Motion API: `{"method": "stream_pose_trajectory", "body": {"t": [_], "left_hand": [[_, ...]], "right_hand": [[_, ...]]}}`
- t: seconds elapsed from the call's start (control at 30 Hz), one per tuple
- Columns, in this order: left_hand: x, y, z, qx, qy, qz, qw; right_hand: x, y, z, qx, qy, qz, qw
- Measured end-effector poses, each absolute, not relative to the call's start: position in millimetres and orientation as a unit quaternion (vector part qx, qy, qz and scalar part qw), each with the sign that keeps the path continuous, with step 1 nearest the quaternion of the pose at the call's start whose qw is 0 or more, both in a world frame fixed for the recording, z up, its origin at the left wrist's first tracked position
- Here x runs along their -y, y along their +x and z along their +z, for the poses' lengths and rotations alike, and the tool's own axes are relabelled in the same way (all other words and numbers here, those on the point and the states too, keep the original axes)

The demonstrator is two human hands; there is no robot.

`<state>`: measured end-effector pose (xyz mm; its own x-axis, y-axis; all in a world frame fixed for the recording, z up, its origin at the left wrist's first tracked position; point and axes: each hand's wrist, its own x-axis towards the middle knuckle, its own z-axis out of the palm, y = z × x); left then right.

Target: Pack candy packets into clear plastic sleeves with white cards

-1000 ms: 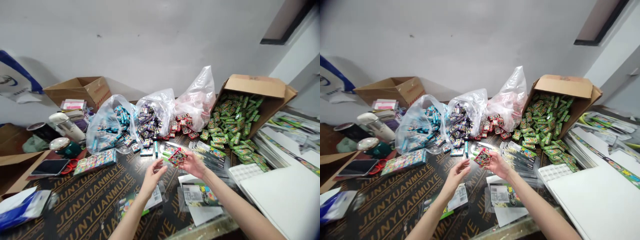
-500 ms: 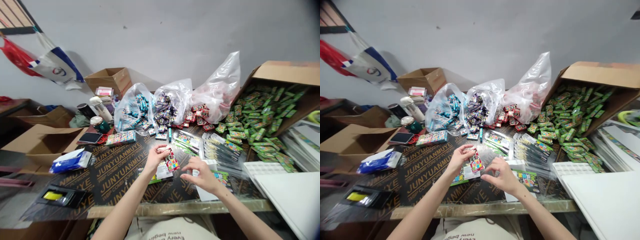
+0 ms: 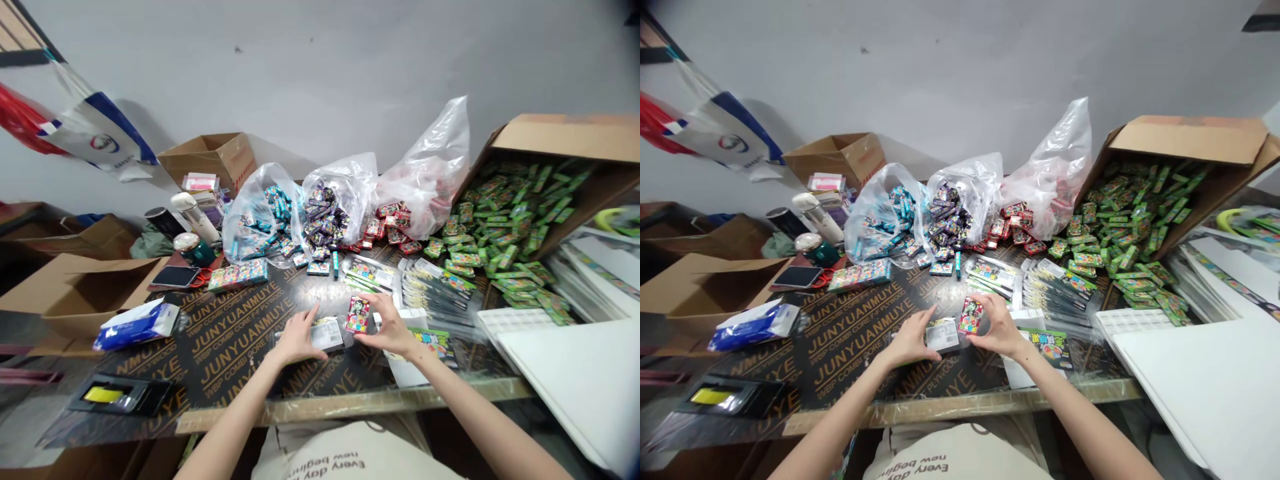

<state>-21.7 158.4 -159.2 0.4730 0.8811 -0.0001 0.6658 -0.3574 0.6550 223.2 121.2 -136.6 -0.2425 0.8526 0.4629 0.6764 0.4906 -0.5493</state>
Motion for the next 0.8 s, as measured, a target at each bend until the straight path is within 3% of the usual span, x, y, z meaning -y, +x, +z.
{"method": "stream_pose_trajectory", "body": {"t": [0.13,0.4,0.53,0.7,0.8], "left_hand": [[-148,-32,-176,-0.463,0.844,0.145,0.228],[-153,-26,-153,-0.406,0.843,0.22,0.276],[-154,-23,-151,-0.445,0.817,0.239,0.28],[-166,-13,-164,-0.451,0.824,0.218,0.265],[-175,-9,-183,-0.432,0.854,0.171,0.235]], "right_hand": [[-127,225,-159,0.797,-0.495,0.105,0.329],[-129,226,-151,0.827,-0.42,0.22,0.302],[-120,223,-148,0.754,-0.522,0.155,0.368],[-114,224,-151,0.75,-0.536,0.162,0.352],[-136,273,-153,0.654,-0.645,0.073,0.388]]}}
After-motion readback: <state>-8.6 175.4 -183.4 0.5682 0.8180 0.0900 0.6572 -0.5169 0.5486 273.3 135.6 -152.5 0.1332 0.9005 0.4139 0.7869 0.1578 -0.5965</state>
